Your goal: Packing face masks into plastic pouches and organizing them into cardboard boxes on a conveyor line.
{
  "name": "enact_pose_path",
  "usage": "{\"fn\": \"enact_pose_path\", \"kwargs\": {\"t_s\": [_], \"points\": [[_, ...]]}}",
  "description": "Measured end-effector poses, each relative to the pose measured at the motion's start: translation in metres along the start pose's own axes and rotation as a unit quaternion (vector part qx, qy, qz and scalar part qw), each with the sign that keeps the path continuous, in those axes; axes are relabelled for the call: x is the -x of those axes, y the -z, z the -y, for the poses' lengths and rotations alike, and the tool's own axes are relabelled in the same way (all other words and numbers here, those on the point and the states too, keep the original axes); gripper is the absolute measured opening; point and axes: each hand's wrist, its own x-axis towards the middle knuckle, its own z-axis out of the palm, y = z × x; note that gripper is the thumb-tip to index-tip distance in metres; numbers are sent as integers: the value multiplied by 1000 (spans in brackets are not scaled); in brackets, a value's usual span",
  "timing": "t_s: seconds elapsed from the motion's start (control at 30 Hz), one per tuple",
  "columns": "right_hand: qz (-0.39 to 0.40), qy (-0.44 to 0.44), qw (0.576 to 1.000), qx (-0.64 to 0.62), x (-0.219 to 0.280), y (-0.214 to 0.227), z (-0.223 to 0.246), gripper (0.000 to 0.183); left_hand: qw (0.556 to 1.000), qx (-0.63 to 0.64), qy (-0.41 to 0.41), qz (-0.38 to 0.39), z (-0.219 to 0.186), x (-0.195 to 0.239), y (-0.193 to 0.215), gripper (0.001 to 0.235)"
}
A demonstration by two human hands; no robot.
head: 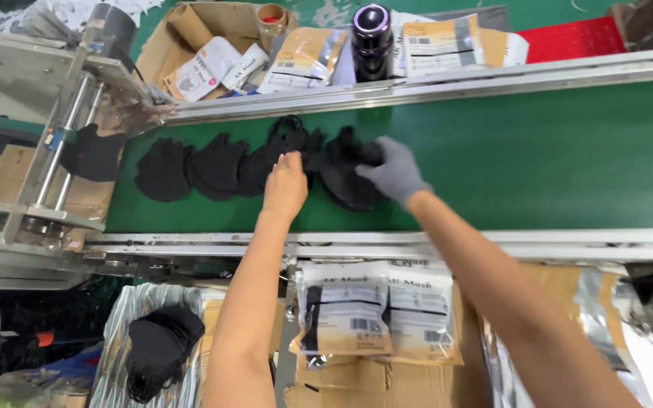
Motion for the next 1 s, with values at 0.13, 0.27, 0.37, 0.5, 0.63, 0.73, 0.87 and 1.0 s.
{"fn": "enact_pose_path", "kwargs": {"t_s": [0.13, 0.27, 0.37, 0.5, 0.63, 0.73, 0.87, 1.0], "points": [[30, -113, 985, -124, 54, 100, -29, 56, 958, 214, -79, -174, -63, 25, 32, 43], [39, -158, 985, -50, 130, 159, -13, 69, 925, 300, -176, -153, -218, 86, 67, 54], [0, -134, 895, -425, 200, 187, 2, 81, 867, 428, -221, -127, -297, 130, 98, 58], [-51, 167, 974, -143, 285, 202, -41, 98, 776, 623, -67, 79, -342, 158, 99, 86], [-131, 30, 986, 99, 335, 238, -111, 68, 938, 278, -195, 74, -359, 160, 84, 122], [48, -50, 994, -84, 342, 261, -116, 99, 883, 338, -325, -3, -360, 140, 44, 151], [42, 79, 993, -80, 328, 228, -133, 137, 868, 266, -351, 232, -375, 149, -19, 157], [-10, 42, 983, -177, 327, 206, -170, 130, 888, 232, -325, 230, -375, 140, 2, 157]]}}
